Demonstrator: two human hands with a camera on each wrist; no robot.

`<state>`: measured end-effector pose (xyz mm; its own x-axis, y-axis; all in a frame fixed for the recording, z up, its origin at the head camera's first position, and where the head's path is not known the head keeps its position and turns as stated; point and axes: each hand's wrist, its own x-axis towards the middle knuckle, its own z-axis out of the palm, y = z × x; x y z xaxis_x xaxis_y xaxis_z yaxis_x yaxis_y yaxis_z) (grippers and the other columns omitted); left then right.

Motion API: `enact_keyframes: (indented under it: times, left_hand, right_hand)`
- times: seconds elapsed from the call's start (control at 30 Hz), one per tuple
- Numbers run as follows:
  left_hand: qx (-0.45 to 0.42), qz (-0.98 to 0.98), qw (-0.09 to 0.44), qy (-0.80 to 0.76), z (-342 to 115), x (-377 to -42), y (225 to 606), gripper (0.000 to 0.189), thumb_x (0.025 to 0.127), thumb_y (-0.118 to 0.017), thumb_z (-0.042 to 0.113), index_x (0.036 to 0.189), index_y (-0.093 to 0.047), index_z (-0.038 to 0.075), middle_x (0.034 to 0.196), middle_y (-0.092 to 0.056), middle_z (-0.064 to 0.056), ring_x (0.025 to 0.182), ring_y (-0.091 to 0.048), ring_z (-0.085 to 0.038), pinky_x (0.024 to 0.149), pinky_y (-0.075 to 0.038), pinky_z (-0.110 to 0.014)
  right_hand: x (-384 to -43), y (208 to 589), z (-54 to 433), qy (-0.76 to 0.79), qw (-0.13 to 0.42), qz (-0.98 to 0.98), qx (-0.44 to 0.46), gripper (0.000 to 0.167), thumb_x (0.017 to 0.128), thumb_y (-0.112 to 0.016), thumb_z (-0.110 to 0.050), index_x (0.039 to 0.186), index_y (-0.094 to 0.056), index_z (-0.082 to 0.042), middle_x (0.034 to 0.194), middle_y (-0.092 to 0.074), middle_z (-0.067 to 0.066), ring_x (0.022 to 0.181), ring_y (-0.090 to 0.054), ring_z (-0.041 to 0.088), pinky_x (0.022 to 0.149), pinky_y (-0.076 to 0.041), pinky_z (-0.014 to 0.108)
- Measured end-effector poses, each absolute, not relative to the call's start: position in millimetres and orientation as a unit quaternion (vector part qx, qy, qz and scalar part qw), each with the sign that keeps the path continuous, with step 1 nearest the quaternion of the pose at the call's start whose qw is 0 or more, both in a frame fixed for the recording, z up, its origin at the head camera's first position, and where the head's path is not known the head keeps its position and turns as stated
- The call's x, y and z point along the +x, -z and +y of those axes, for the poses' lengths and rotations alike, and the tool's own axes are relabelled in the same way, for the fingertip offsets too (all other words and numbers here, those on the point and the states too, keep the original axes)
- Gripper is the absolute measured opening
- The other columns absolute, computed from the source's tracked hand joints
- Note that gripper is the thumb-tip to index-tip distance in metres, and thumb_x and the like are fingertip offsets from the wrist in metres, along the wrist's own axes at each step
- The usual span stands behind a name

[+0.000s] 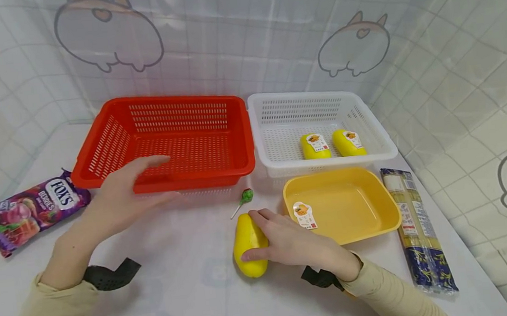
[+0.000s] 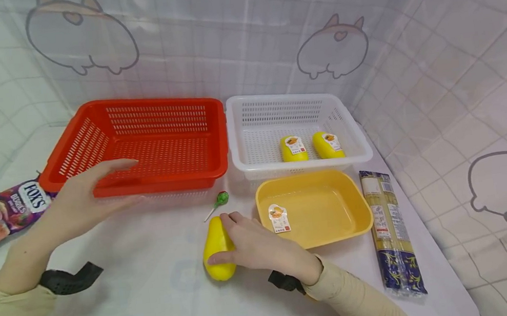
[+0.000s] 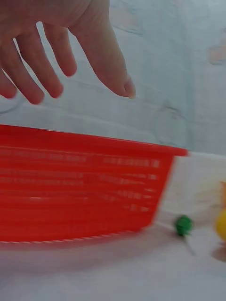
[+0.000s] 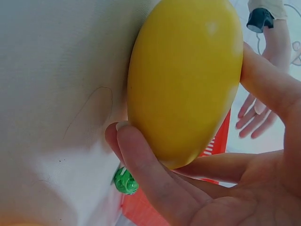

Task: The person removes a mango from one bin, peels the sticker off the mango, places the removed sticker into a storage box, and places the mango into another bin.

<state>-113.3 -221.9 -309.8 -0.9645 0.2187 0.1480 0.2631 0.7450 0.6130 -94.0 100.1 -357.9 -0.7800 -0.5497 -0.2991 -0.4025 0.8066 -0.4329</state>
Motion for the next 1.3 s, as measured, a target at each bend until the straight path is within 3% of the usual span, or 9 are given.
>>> enact_keyframes:
  times: [0.2, 0.33, 0.43, 0.57, 0.63, 0.8, 0.93, 1.1, 1.3]
  left_hand:
    - [-0.050, -0.942, 0.043, 0.330, -264.2, -127.2, 307.8, 0.101, 0.079, -0.081, 0.050, 0.159, -0.026, 0.023, 0.162, -0.028, -0.016, 0.143, -0.027, -0.045, 0.097, -0.035, -0.077]
    - [-0.011, -0.940, 0.041, 0.339, -287.8, -132.7, 313.3, 0.111, 0.080, -0.079, 0.052, 0.162, -0.010, 0.022, 0.162, -0.022, -0.020, 0.136, -0.029, -0.050, 0.089, -0.041, -0.077]
    - [-0.006, -0.938, 0.051, 0.343, -302.2, -136.7, 320.1, 0.110, 0.081, -0.080, 0.050, 0.162, -0.011, 0.022, 0.160, -0.025, -0.021, 0.132, -0.031, -0.047, 0.086, -0.043, -0.074]
    - [0.002, -0.939, 0.042, 0.341, -317.0, -143.2, 329.2, 0.112, 0.081, -0.079, 0.051, 0.162, -0.009, 0.019, 0.166, -0.008, -0.020, 0.143, -0.019, -0.050, 0.090, -0.035, -0.079]
    - [0.005, -0.938, 0.035, 0.346, -322.4, -146.3, 333.7, 0.110, 0.081, -0.078, 0.051, 0.161, -0.013, 0.014, 0.164, -0.015, -0.021, 0.141, -0.025, -0.047, 0.090, -0.042, -0.072]
    - [0.021, -0.930, -0.007, 0.367, -329.1, -149.7, 341.5, 0.115, 0.085, -0.074, 0.052, 0.161, 0.001, 0.011, 0.155, -0.030, -0.026, 0.127, -0.035, -0.044, 0.086, -0.048, -0.060]
    - [0.037, -0.927, -0.037, 0.371, -330.5, -149.4, 344.2, 0.124, 0.086, -0.071, 0.057, 0.157, 0.020, 0.011, 0.160, -0.014, -0.032, 0.131, -0.028, -0.051, 0.094, -0.036, -0.076]
    - [0.038, -0.927, -0.037, 0.370, -330.3, -150.8, 346.0, 0.123, 0.084, -0.072, 0.059, 0.159, 0.016, 0.014, 0.157, -0.021, -0.031, 0.130, -0.030, -0.051, 0.091, -0.040, -0.073]
    - [0.042, -0.929, -0.039, 0.366, -330.9, -150.5, 345.7, 0.124, 0.084, -0.071, 0.060, 0.157, 0.019, 0.017, 0.160, -0.015, -0.032, 0.130, -0.027, -0.052, 0.090, -0.040, -0.075]
  right_hand:
    - [-94.7, 357.9, 99.8, 0.184, 0.219, 0.925, -0.249, 0.096, 0.082, -0.068, -0.068, 0.154, -0.036, -0.013, 0.130, -0.053, 0.005, 0.102, -0.052, 0.015, 0.093, -0.052, 0.032]
    - [-94.6, 358.2, 99.5, 0.187, 0.223, 0.925, -0.245, 0.095, 0.081, -0.068, -0.069, 0.153, -0.036, -0.016, 0.121, -0.054, 0.001, 0.098, -0.052, 0.014, 0.088, -0.051, 0.029]
    - [-94.7, 359.3, 99.3, 0.191, 0.220, 0.924, -0.249, 0.092, 0.081, -0.069, -0.068, 0.151, -0.037, -0.017, 0.116, -0.053, -0.001, 0.096, -0.053, 0.014, 0.086, -0.051, 0.028]
    - [-95.3, 361.0, 98.9, 0.199, 0.220, 0.923, -0.247, 0.091, 0.080, -0.070, -0.068, 0.150, -0.038, -0.019, 0.116, -0.053, -0.002, 0.097, -0.052, 0.014, 0.087, -0.051, 0.028]
    - [-95.3, 361.3, 98.6, 0.201, 0.222, 0.922, -0.244, 0.092, 0.080, -0.070, -0.068, 0.151, -0.037, -0.020, 0.119, -0.053, -0.001, 0.099, -0.052, 0.014, 0.089, -0.051, 0.029]
    - [-95.2, 360.9, 98.0, 0.203, 0.222, 0.921, -0.247, 0.094, 0.079, -0.071, -0.067, 0.153, -0.035, -0.020, 0.129, -0.053, 0.002, 0.103, -0.052, 0.014, 0.094, -0.052, 0.031]
    - [-94.8, 360.9, 97.8, 0.203, 0.220, 0.920, -0.254, 0.095, 0.080, -0.071, -0.067, 0.154, -0.034, -0.021, 0.134, -0.051, 0.004, 0.105, -0.052, 0.014, 0.096, -0.052, 0.032]
    - [-94.4, 362.0, 98.0, 0.209, 0.223, 0.916, -0.258, 0.094, 0.079, -0.072, -0.066, 0.155, -0.033, -0.026, 0.134, -0.048, 0.002, 0.104, -0.052, 0.014, 0.093, -0.053, 0.030]
    - [-93.6, 362.3, 98.2, 0.219, 0.224, 0.911, -0.268, 0.093, 0.080, -0.074, -0.063, 0.155, -0.031, -0.028, 0.130, -0.049, 0.001, 0.101, -0.053, 0.014, 0.088, -0.052, 0.027]
